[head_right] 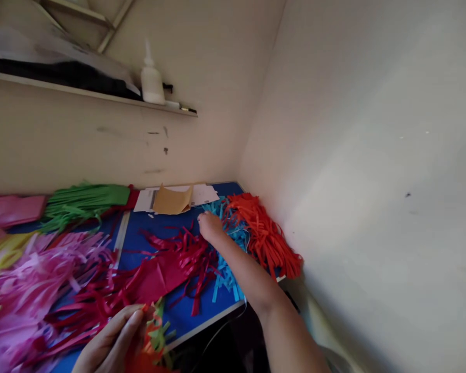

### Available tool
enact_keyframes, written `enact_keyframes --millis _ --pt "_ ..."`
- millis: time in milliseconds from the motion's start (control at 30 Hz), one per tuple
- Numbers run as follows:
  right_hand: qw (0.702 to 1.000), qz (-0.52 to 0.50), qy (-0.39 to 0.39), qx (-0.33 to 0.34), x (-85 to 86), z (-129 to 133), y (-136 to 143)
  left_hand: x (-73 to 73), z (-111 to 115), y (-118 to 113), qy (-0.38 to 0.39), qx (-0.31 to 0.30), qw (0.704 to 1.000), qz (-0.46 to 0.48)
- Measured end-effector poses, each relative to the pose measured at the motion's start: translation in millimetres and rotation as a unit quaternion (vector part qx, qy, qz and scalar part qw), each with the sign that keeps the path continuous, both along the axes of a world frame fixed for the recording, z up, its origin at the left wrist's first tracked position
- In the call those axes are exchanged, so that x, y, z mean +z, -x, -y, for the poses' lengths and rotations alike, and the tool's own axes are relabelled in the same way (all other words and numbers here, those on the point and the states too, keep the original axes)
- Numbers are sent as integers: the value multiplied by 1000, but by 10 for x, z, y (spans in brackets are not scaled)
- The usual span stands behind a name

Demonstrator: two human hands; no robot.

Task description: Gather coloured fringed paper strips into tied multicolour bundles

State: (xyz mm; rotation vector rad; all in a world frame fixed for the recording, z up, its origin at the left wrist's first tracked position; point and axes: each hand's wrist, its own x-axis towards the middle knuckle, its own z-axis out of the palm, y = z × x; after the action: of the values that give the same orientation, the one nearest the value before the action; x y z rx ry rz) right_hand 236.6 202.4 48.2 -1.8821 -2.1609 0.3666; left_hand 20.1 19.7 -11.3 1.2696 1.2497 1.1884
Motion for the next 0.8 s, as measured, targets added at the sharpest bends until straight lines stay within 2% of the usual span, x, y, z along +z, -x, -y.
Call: enact_keyframes --millis 100,133,167,200,267,333,400,467,533,700,800 --pt "987 -126 -17 102 25 710 153 35 49 30 -23 28 999 -33" --pt "959 -244 -13 144 -11 967 209 56 67 21 -31 34 998 -38" --pt "924 -347 -4 159 -64 1207 263 79 83 5 -41 39 997 -44" --pt "888 -430 6 159 -128 1414 312 102 96 -16 -53 43 996 -52" --pt "819 -561 32 120 -269 1704 397 145 113 -60 -85 46 992 -77" --pt "763 -640 67 61 -392 1834 455 179 118 -94 -122 33 986 -113" --pt "727 -681 89 12 -474 1866 484 206 114 -109 -165 22 975 -147" --pt "733 -677 72 -17 -513 1870 480 234 108 -110 -203 10 963 -177" --pt "763 -645 35 -20 -520 1885 448 266 107 -105 -230 -2 952 -202" --pt "853 -513 -80 49 -456 1956 340 333 133 -93 -263 -41 932 -247" --pt "872 -474 -101 70 -407 1965 306 341 157 -85 -278 -56 921 -268"
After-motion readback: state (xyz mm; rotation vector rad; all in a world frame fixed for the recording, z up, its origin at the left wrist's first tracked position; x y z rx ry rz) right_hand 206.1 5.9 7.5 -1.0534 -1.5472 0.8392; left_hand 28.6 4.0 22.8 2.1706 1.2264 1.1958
